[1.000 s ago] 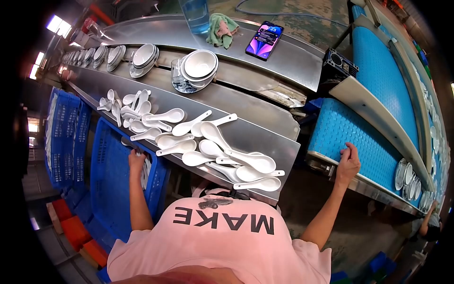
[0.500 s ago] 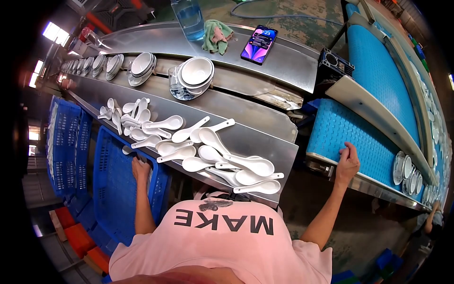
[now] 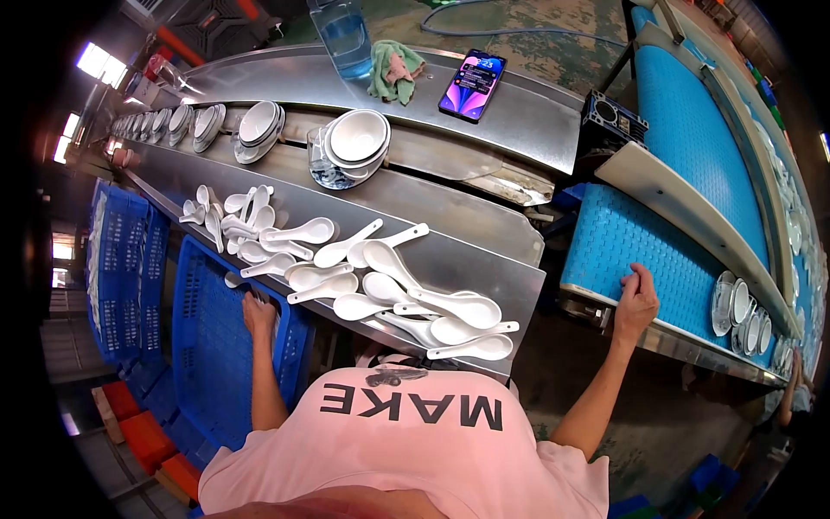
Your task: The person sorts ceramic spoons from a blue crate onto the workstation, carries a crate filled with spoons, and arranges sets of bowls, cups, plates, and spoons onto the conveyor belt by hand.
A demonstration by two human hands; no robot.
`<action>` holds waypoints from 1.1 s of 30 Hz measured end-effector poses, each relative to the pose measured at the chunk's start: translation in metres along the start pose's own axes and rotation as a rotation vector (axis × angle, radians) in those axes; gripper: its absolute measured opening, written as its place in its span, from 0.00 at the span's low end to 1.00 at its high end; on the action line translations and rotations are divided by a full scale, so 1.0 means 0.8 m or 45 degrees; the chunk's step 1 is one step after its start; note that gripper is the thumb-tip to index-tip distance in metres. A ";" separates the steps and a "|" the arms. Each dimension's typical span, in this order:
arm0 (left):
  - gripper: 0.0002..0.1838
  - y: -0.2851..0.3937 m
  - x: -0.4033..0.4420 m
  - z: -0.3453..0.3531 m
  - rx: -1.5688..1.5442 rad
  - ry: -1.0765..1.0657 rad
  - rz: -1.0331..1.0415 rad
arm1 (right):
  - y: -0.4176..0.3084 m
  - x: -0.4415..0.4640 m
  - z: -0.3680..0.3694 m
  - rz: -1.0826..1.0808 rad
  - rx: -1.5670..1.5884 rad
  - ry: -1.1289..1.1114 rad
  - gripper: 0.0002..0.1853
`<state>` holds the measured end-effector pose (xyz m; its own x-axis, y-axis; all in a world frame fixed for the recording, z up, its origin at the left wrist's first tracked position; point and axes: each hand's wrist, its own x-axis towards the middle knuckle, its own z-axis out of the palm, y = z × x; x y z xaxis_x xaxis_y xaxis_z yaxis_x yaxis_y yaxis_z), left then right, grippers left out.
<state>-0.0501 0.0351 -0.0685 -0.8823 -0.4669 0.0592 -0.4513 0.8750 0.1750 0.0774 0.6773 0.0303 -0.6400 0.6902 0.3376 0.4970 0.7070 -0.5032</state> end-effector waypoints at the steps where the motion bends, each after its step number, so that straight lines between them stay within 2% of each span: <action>1: 0.20 0.001 -0.001 -0.001 0.005 0.006 -0.003 | 0.000 0.000 0.000 0.001 -0.002 -0.003 0.10; 20: 0.21 -0.001 0.000 0.002 0.012 0.008 -0.015 | -0.003 0.000 -0.002 -0.006 0.009 -0.005 0.09; 23: 0.27 0.005 -0.001 -0.006 0.034 -0.079 -0.079 | 0.002 0.000 -0.001 -0.009 0.015 -0.002 0.10; 26: 0.27 0.013 -0.002 -0.013 0.040 -0.110 -0.100 | 0.000 0.001 -0.001 -0.006 0.019 -0.009 0.10; 29: 0.20 0.012 -0.005 -0.011 0.019 -0.001 -0.020 | 0.000 0.001 -0.002 0.003 0.024 -0.027 0.10; 33: 0.20 -0.001 -0.001 0.000 0.009 0.004 -0.013 | -0.002 0.008 -0.010 -0.023 0.036 -0.087 0.10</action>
<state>-0.0491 0.0349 -0.0687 -0.8774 -0.4760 0.0604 -0.4610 0.8712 0.1686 0.0772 0.6819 0.0395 -0.6877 0.6644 0.2927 0.4687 0.7141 -0.5200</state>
